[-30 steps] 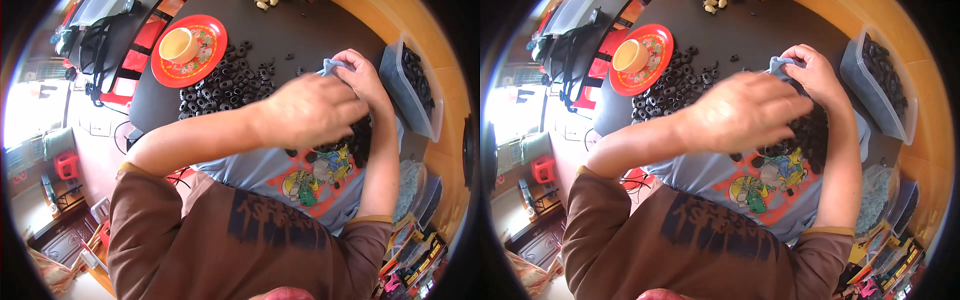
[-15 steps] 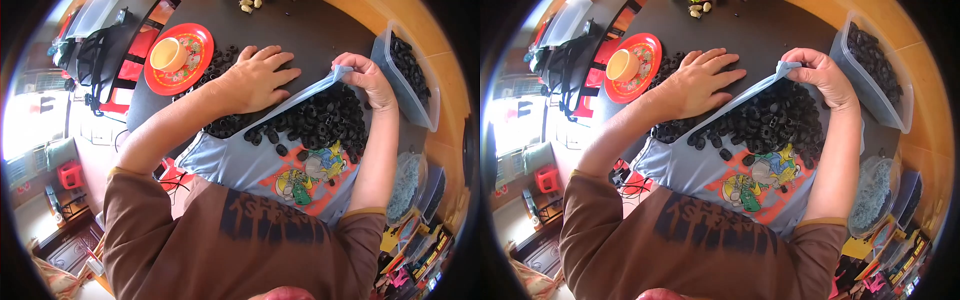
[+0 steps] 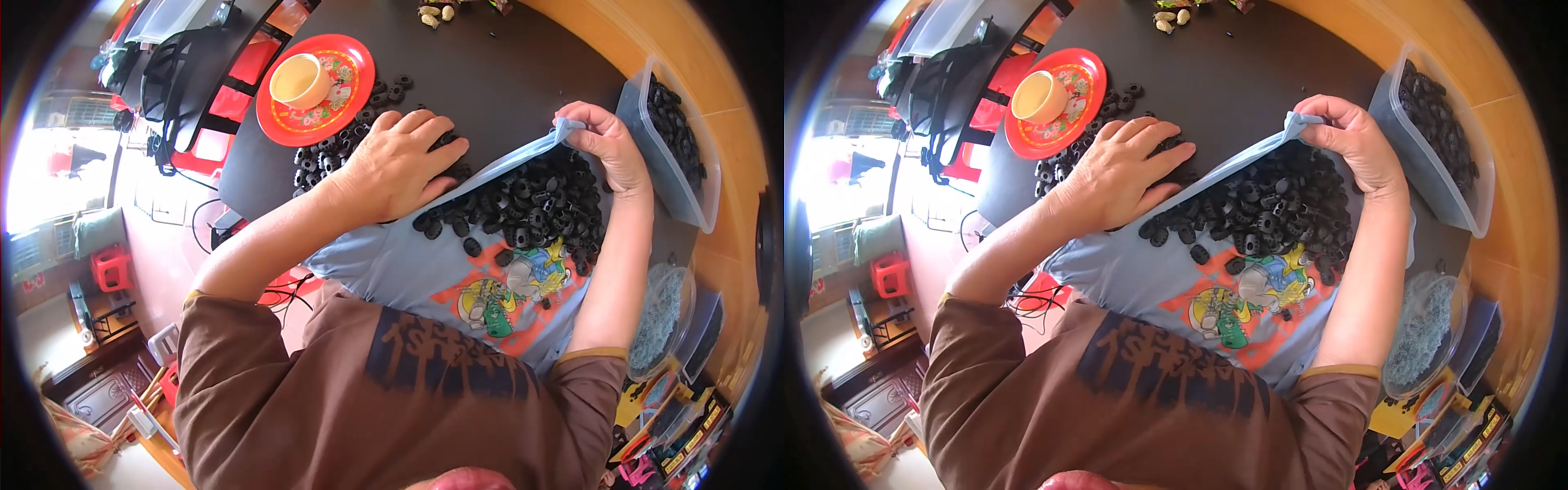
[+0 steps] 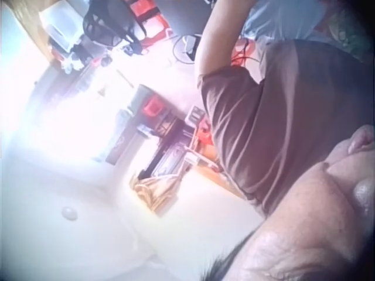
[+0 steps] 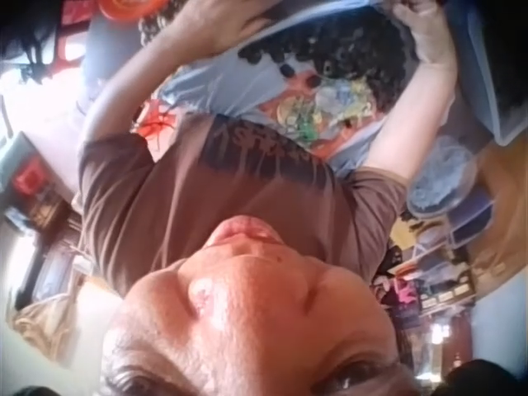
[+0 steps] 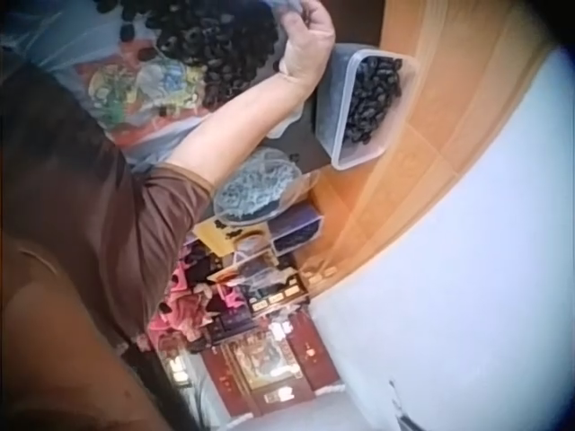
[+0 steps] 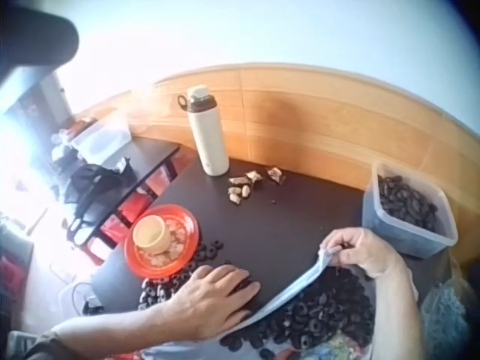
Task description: Assembling small black plastic components by inserting a inner ring into a housing.
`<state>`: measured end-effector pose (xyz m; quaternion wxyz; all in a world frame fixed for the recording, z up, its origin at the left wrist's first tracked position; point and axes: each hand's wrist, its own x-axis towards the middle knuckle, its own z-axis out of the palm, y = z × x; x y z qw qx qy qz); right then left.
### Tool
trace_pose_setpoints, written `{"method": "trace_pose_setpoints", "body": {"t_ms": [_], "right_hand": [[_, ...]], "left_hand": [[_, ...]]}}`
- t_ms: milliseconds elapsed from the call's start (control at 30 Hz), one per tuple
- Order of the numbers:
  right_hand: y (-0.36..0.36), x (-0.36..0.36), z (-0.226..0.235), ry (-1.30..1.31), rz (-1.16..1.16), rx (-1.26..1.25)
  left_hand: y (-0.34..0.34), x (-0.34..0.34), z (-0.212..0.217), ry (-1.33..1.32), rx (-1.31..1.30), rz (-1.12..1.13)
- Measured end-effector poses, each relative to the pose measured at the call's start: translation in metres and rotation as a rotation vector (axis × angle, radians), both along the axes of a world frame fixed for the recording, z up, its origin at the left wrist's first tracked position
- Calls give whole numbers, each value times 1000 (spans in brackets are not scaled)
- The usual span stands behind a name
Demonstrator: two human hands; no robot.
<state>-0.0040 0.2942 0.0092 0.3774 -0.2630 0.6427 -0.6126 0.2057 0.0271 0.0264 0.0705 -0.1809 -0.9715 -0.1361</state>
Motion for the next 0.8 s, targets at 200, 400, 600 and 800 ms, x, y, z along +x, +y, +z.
{"method": "trace_pose_setpoints", "body": {"t_ms": [200, 400, 600, 800], "right_hand": [[-1, 3, 0, 24, -15, 2], [-1, 2, 0, 19, 0, 9], [-2, 2, 1, 23, 8, -6], [-1, -1, 0, 18, 16, 22]], "left_hand": [[-2, -18, -8, 70, -11, -12], [-8, -30, -14, 108, -45, 24], [-9, -37, -8, 40, 89, 130], [23, -30, 20, 130, 444, 141]]}}
